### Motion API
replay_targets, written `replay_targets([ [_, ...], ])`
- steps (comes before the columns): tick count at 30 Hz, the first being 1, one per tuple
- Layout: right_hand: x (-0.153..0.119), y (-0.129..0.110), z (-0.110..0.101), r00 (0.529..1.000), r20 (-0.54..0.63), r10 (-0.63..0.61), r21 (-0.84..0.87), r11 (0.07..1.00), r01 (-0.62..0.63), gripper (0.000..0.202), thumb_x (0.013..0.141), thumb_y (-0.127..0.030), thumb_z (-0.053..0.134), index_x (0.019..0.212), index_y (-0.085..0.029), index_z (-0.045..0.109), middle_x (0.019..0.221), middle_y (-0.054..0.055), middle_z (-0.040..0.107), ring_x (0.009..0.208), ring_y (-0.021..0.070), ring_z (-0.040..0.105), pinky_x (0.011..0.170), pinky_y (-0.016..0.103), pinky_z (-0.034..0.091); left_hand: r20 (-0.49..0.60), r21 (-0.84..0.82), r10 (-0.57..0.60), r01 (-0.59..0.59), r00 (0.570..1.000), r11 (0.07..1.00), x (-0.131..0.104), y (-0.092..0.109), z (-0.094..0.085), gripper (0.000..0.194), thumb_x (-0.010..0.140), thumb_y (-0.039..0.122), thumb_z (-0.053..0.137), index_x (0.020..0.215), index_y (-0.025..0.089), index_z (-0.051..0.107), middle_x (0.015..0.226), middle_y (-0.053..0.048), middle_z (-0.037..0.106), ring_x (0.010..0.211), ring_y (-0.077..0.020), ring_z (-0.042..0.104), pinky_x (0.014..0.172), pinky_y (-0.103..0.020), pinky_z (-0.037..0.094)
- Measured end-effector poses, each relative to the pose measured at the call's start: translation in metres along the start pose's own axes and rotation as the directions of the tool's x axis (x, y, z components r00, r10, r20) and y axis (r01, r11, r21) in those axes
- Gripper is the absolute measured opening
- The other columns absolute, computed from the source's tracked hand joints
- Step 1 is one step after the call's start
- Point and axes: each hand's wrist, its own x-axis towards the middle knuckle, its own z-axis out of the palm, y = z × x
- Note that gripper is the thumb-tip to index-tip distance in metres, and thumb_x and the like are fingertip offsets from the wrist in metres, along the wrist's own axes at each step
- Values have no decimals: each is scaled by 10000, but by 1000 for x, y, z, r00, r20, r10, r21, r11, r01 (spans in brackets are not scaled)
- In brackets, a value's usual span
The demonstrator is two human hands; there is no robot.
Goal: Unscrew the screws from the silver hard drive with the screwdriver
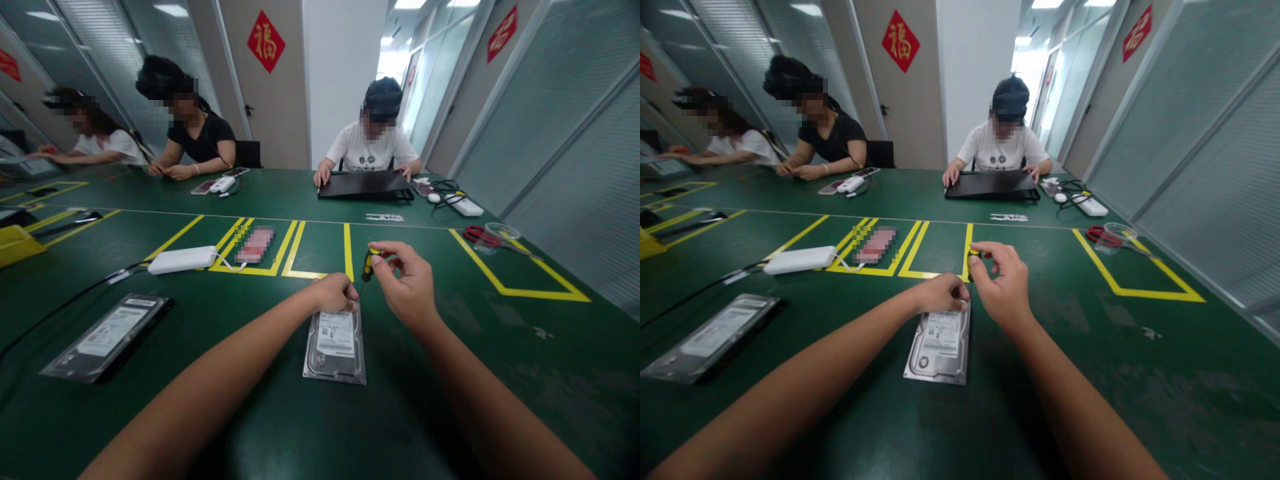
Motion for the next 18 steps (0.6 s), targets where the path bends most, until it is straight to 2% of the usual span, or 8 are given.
replay_targets([
  [5, 2, -3, 1, 998, -21, -56, -2, 998, 56, 139, 836, -246, 694, 970, -212, 709, 887, 22, 663, 681, 142, 518, 625, 319, 440, -3, -10, 6, -6, 1000, 1000, 0, 0, 0, 150, 755, 226, 752, 897, 179, 732, 815, 4, 717, 730, -147, 654, 675, -211, 468],
  [12, -1, 0, 1, 1000, 11, -28, -2, 1000, 28, 207, 882, -187, 586, 1046, -217, 708, 959, 41, 715, 757, 170, 583, 662, 344, 465, -10, -9, -2, 2, 1000, 1000, 0, 0, 1, 148, 758, 224, 753, 896, 175, 732, 796, 2, 711, 710, -147, 650, 650, -214, 461],
  [15, 0, -2, 1, 998, -3, -59, 6, 998, 59, 171, 871, -210, 635, 1025, -209, 707, 972, 45, 693, 759, 163, 573, 636, 325, 455, -6, -10, -2, 2, 1000, 1000, 0, 1, 0, 150, 754, 224, 759, 893, 173, 733, 806, 0, 713, 720, -149, 653, 647, -213, 461],
  [18, 2, -4, 1, 996, -23, -86, -16, 996, 86, 142, 844, -211, 684, 983, -201, 712, 900, 28, 650, 702, 142, 529, 620, 311, 438, -4, -11, 0, 0, 1000, 1000, -1, 2, -1, 141, 752, 222, 761, 882, 176, 733, 809, 2, 711, 726, -148, 652, 647, -211, 460],
])
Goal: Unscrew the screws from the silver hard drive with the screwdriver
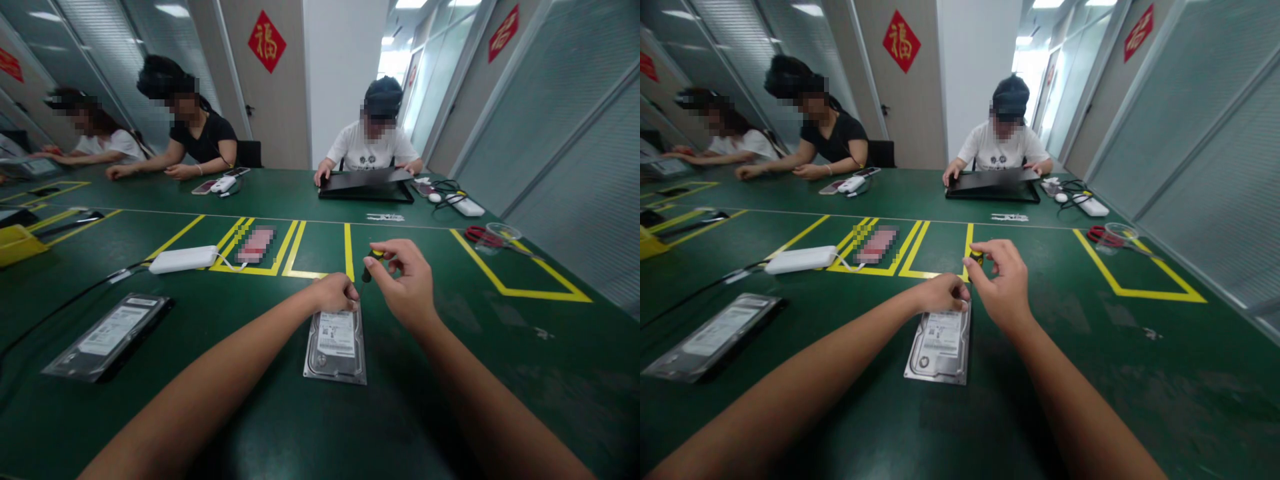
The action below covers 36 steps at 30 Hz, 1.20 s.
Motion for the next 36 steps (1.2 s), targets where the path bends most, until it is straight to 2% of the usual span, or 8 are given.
replay_targets([
  [8, 0, 0, -1, 1000, 18, 12, -28, 1000, -12, 162, 879, -195, 615, 1009, -205, 711, 897, 27, 671, 699, 146, 531, 639, 327, 443, -24, 6, 0, 0, 1000, 1000, -2, 1, 1, 160, 759, 225, 751, 908, 179, 716, 833, 3, 711, 756, -149, 653, 685, -209, 470],
  [14, -2, 0, -1, 999, 19, 43, 14, 999, -43, 198, 911, -212, 575, 1055, -215, 711, 1024, 56, 713, 809, 174, 607, 667, 344, 474, -20, 12, 5, -5, 1000, 1000, -2, 0, 1, 155, 763, 236, 751, 904, 184, 714, 846, 3, 714, 768, -155, 655, 686, -215, 466],
  [21, -1, 2, 0, 999, 1, 38, -34, 999, -38, 156, 880, -244, 645, 1016, -222, 719, 955, 37, 721, 690, 149, 546, 650, 343, 466, -14, 20, 10, -10, 1000, 1000, 0, -2, 1, 179, 756, 246, 760, 919, 185, 716, 852, 2, 715, 768, -156, 658, 688, -217, 463],
  [29, -2, 1, 1, 999, 6, 53, -12, 999, -53, 158, 894, -260, 624, 1013, -217, 719, 949, 43, 715, 708, 155, 568, 646, 336, 463, -15, 58, 17, -16, 1000, 998, -2, 1, 1, 147, 776, 239, 743, 910, 181, 724, 844, 3, 720, 782, -159, 664, 698, -222, 460],
  [33, -1, 1, 0, 998, 8, 55, -14, 998, -55, 162, 887, -244, 630, 1019, -212, 718, 920, 35, 707, 676, 145, 544, 640, 333, 457, -34, 112, 18, -14, 999, 994, -5, 4, 0, 150, 796, 256, 735, 933, 198, 713, 885, 7, 731, 828, -168, 672, 758, -249, 459],
  [36, -1, 1, -1, 998, 20, 66, -23, 998, -65, 167, 883, -247, 633, 1024, -213, 716, 920, 32, 702, 667, 142, 534, 642, 334, 457, -94, 187, 35, -17, 995, 982, -11, 7, 1, 193, 812, 297, 727, 981, 213, 686, 968, -4, 731, 921, -199, 667, 871, -312, 443],
])
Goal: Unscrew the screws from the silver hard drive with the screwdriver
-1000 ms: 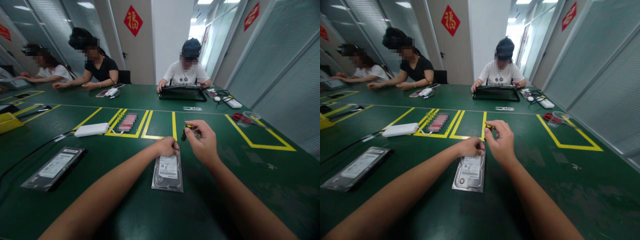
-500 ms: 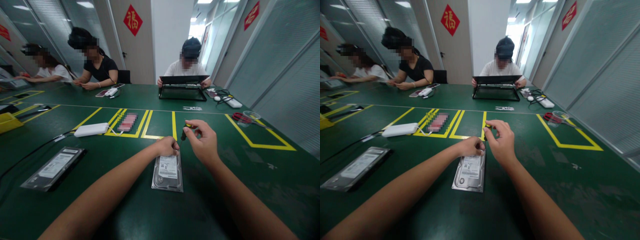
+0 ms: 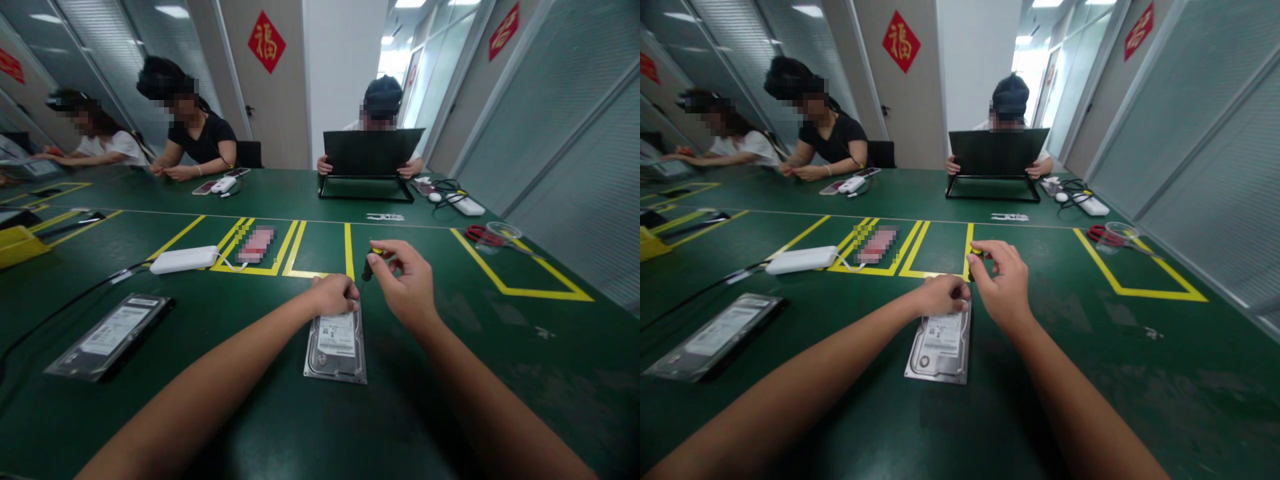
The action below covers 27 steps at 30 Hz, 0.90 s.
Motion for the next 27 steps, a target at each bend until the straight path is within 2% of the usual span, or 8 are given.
replay_targets([
  [3, 0, 0, 0, 1000, 1, 3, -1, 1000, -3, 176, 885, -250, 630, 1035, -214, 715, 919, 31, 698, 665, 141, 531, 650, 338, 462, -116, 101, 39, -28, 992, 995, -13, 4, 3, 268, 843, 336, 694, 1071, 206, 637, 1097, -50, 701, 1084, -267, 622, 989, -420, 385],
  [6, 0, 0, 0, 1000, -1, 7, 0, 1000, -7, 188, 887, -252, 626, 1051, -218, 711, 918, 31, 697, 672, 144, 532, 658, 341, 464, -208, 204, 104, -61, 973, 977, -34, 12, 8, 229, 914, 303, 591, 1104, 175, 607, 1159, -107, 651, 1200, -325, 551, 1039, -511, 329],
  [8, 0, -1, 0, 1000, -1, 12, -1, 1000, -12, 192, 889, -252, 624, 1058, -218, 709, 923, 32, 695, 676, 145, 532, 663, 342, 463, -213, 251, 148, -92, 966, 964, -51, 18, 12, 198, 942, 314, 559, 1063, 168, 616, 1139, -120, 640, 1179, -326, 553, 1037, -515, 340],
  [11, 0, -2, -1, 1000, -2, 9, -3, 1000, -9, 174, 887, -255, 630, 1032, -213, 716, 899, 30, 689, 674, 144, 530, 661, 341, 458, -179, 280, 221, -166, 959, 946, -77, 22, 20, 235, 937, 358, 598, 1093, 183, 617, 1134, -100, 640, 1131, -295, 574, 997, -444, 419],
  [13, 0, -3, -1, 1000, -3, 5, 0, 1000, -5, 164, 886, -256, 633, 1017, -210, 718, 893, 30, 688, 677, 146, 532, 659, 339, 456, -174, 272, 288, -235, 942, 933, -92, 22, 27, 318, 926, 386, 625, 1167, 178, 602, 1176, -98, 635, 1133, -282, 580, 1002, -425, 447],
  [16, 0, -3, -1, 1000, -3, 0, 6, 1000, 0, 168, 885, -255, 632, 1021, -205, 718, 907, 35, 693, 693, 149, 542, 661, 338, 456, -189, 267, 309, -254, 932, 930, -109, 17, 37, 483, 919, 458, 644, 1301, 177, 557, 1338, -118, 588, 1272, -303, 519, 1097, -465, 399],
  [20, 0, -2, 0, 1000, -2, 12, -4, 1000, -12, 192, 885, -267, 629, 1048, -213, 714, 922, 34, 699, 699, 152, 549, 669, 339, 462, -195, 299, 294, -229, 936, 926, -121, 12, 50, 630, 918, 597, 590, 1402, 201, 513, 1498, -134, 485, 1407, -341, 403, 1175, -539, 305],
  [27, 0, -1, 0, 1000, -10, 29, -3, 1000, -29, 213, 887, -283, 620, 1067, -214, 710, 935, 39, 707, 704, 155, 552, 673, 346, 469, -218, 309, 283, -209, 934, 928, -122, 2, 64, 667, 928, 652, 517, 1440, 225, 488, 1547, -139, 433, 1454, -365, 328, 1183, -625, 242],
])
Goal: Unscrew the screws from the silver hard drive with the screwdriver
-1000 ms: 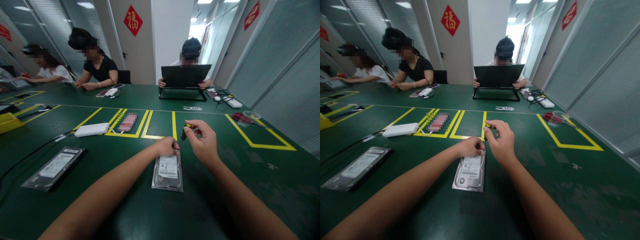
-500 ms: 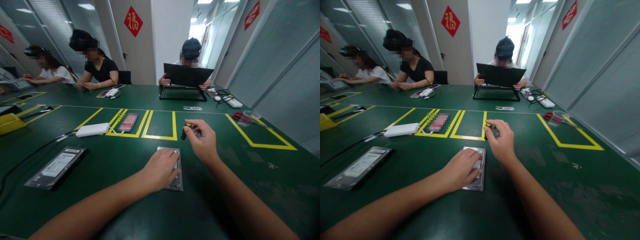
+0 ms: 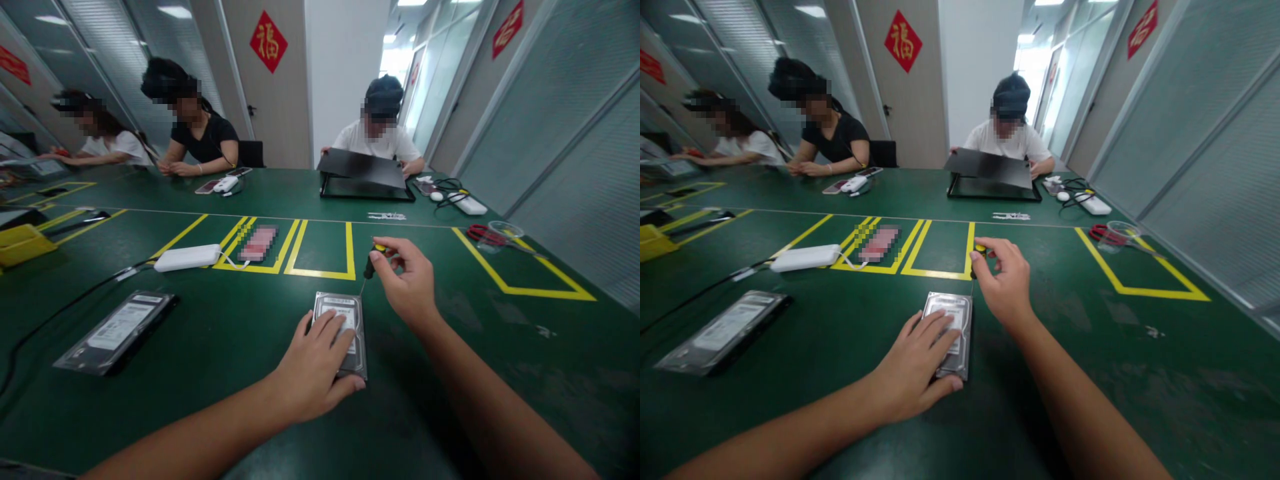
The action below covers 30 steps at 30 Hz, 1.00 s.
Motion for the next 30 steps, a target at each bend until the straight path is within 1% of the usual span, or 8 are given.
replay_targets([
  [4, 0, -1, 0, 1000, 9, -11, -4, 1000, 11, 200, 894, -273, 604, 1048, -210, 714, 922, 40, 712, 681, 150, 541, 666, 348, 462, 2, 14, 22, -22, 1000, 1000, -2, -2, 6, 703, 941, 671, 472, 1476, 216, 442, 1576, -145, 394, 1479, -365, 284, 1202, -627, 190],
  [8, -1, 0, 0, 1000, 12, 1, -2, 1000, -1, 218, 897, -277, 598, 1068, -210, 714, 940, 42, 717, 684, 150, 546, 665, 346, 465, 4, 23, 24, -24, 1000, 999, -2, -3, 8, 715, 936, 678, 475, 1482, 218, 436, 1584, -142, 382, 1483, -366, 274, 1208, -617, 186],
  [13, -3, 2, 0, 1000, 20, 8, -4, 1000, -8, 229, 882, -280, 609, 1080, -219, 706, 937, 37, 714, 688, 150, 543, 673, 345, 469, 38, 42, 67, -69, 997, 997, -2, -9, 2, 731, 920, 674, 516, 1490, 226, 427, 1584, -142, 380, 1477, -368, 286, 1209, -604, 188],
  [17, -3, 4, 2, 999, 18, 35, 11, 999, -36, 332, 868, -301, 630, 1183, -206, 669, 996, 60, 722, 762, 171, 585, 669, 336, 470, 75, 45, 128, -131, 989, 990, -2, -16, -5, 731, 917, 643, 550, 1506, 238, 400, 1583, -134, 384, 1472, -357, 300, 1212, -596, 187],
  [21, -6, 7, 6, 997, 39, 64, -1, 998, -64, 322, 878, -317, 614, 1178, -208, 660, 999, 58, 722, 717, 158, 559, 665, 328, 461, 94, 23, 142, -144, 985, 989, -2, -19, -6, 738, 916, 619, 565, 1516, 232, 379, 1586, -140, 371, 1472, -368, 292, 1209, -618, 174],
  [24, -10, 8, 10, 994, 48, 97, 15, 995, -98, 348, 882, -338, 609, 1195, -190, 633, 1003, 70, 720, 740, 166, 574, 664, 321, 458, 104, 12, 139, -141, 985, 990, -1, -19, -4, 746, 912, 595, 587, 1517, 217, 371, 1586, -152, 362, 1473, -386, 275, 1202, -636, 178],
  [26, -12, 10, 13, 991, 63, 120, 11, 993, -121, 343, 883, -360, 610, 1176, -182, 631, 985, 73, 721, 752, 173, 581, 668, 320, 454, 104, 5, 138, -139, 985, 990, -1, -19, -3, 750, 912, 598, 586, 1518, 216, 366, 1588, -155, 355, 1477, -393, 260, 1200, -642, 180],
  [30, -16, 14, 16, 982, 107, 155, -21, 988, -154, 278, 902, -407, 591, 1052, -184, 661, 908, 61, 707, 726, 169, 569, 669, 317, 437, 115, -17, 170, -169, 979, 985, -1, -24, -7, 764, 912, 607, 567, 1528, 215, 347, 1592, -167, 338, 1475, -400, 265, 1195, -656, 185],
])
